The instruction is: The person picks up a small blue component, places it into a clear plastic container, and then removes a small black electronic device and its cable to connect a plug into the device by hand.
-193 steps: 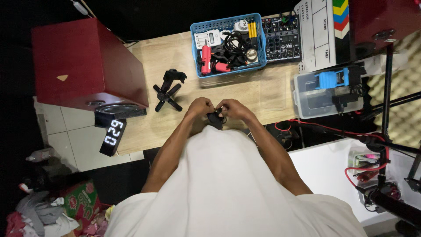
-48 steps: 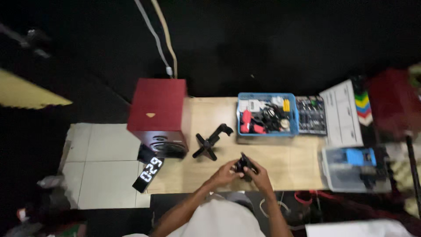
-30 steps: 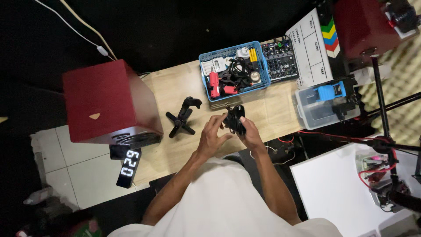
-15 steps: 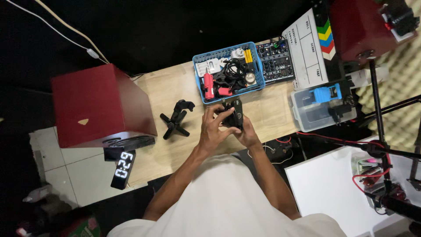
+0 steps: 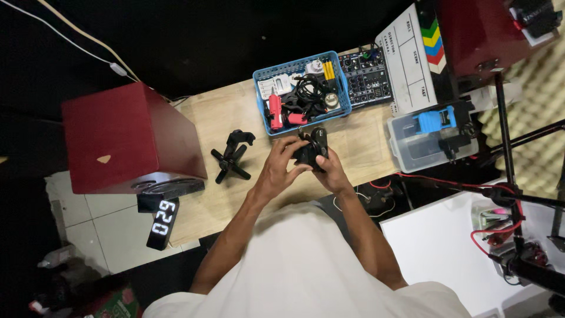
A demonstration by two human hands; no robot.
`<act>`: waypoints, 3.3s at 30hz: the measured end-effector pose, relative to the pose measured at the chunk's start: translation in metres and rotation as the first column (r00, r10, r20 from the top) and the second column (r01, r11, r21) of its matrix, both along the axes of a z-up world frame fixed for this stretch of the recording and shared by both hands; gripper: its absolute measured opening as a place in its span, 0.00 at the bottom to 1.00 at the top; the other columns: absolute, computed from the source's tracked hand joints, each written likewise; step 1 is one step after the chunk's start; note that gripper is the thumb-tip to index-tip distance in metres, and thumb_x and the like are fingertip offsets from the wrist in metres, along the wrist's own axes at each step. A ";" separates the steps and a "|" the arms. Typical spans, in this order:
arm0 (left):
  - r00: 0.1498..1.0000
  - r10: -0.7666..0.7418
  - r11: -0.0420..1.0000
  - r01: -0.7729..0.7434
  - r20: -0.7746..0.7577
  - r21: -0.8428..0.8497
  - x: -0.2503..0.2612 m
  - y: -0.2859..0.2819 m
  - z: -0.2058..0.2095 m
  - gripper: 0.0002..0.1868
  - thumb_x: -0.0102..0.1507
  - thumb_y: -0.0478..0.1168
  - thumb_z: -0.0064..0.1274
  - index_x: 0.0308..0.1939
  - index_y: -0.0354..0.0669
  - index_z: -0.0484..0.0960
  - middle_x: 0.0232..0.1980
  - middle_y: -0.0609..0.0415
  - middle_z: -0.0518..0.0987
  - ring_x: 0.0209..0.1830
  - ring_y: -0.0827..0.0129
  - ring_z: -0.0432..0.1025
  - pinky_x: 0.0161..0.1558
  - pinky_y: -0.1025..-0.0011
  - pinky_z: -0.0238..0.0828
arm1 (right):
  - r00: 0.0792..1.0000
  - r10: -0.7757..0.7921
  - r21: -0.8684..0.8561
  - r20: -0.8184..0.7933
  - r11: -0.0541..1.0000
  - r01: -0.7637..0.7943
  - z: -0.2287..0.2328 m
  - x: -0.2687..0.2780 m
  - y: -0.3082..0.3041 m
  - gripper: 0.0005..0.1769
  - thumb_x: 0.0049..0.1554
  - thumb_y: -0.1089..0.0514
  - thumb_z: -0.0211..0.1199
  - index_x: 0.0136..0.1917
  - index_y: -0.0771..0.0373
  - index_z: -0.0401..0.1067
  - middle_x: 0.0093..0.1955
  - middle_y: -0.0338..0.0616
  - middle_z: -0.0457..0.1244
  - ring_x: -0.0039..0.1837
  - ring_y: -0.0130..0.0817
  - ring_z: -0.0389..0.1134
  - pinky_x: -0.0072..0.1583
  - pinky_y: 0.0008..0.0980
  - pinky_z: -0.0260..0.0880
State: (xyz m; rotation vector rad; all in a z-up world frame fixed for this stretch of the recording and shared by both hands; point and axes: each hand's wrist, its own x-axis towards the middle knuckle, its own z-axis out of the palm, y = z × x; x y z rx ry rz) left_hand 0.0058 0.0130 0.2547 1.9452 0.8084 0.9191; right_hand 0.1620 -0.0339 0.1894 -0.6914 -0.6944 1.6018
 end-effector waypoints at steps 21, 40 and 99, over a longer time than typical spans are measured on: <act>0.974 0.086 0.884 0.021 -0.208 0.468 0.006 -0.007 0.006 0.26 0.39 0.38 0.57 0.39 0.32 0.68 0.41 0.47 0.70 0.40 0.60 0.66 0.43 0.66 0.60 | 0.976 -0.058 -0.107 0.207 0.991 0.082 -0.012 0.008 -0.016 0.27 0.45 0.53 0.56 0.55 0.69 0.58 0.38 0.38 0.55 0.36 0.22 0.54 0.37 0.21 0.55; 0.981 -0.020 0.997 0.035 0.192 -0.076 -0.004 -0.002 -0.001 0.26 0.44 0.30 0.54 0.46 0.40 0.66 0.51 0.51 0.70 0.49 0.67 0.67 0.46 0.73 0.66 | 0.991 -0.129 -0.082 -0.033 0.989 0.126 0.028 0.015 -0.012 0.36 0.44 0.48 0.58 0.57 0.74 0.53 0.53 0.51 0.56 0.56 0.35 0.58 0.59 0.33 0.56; 0.877 0.433 0.877 -0.464 0.209 0.128 0.003 -0.067 0.046 0.12 0.50 0.27 0.54 0.36 0.34 0.70 0.38 0.47 0.72 0.39 0.64 0.70 0.40 0.74 0.66 | 0.792 0.017 0.427 0.610 0.835 -0.347 0.111 0.033 -0.025 0.42 0.37 0.72 0.64 0.62 0.63 0.50 0.64 0.51 0.50 0.58 0.37 0.59 0.56 0.32 0.63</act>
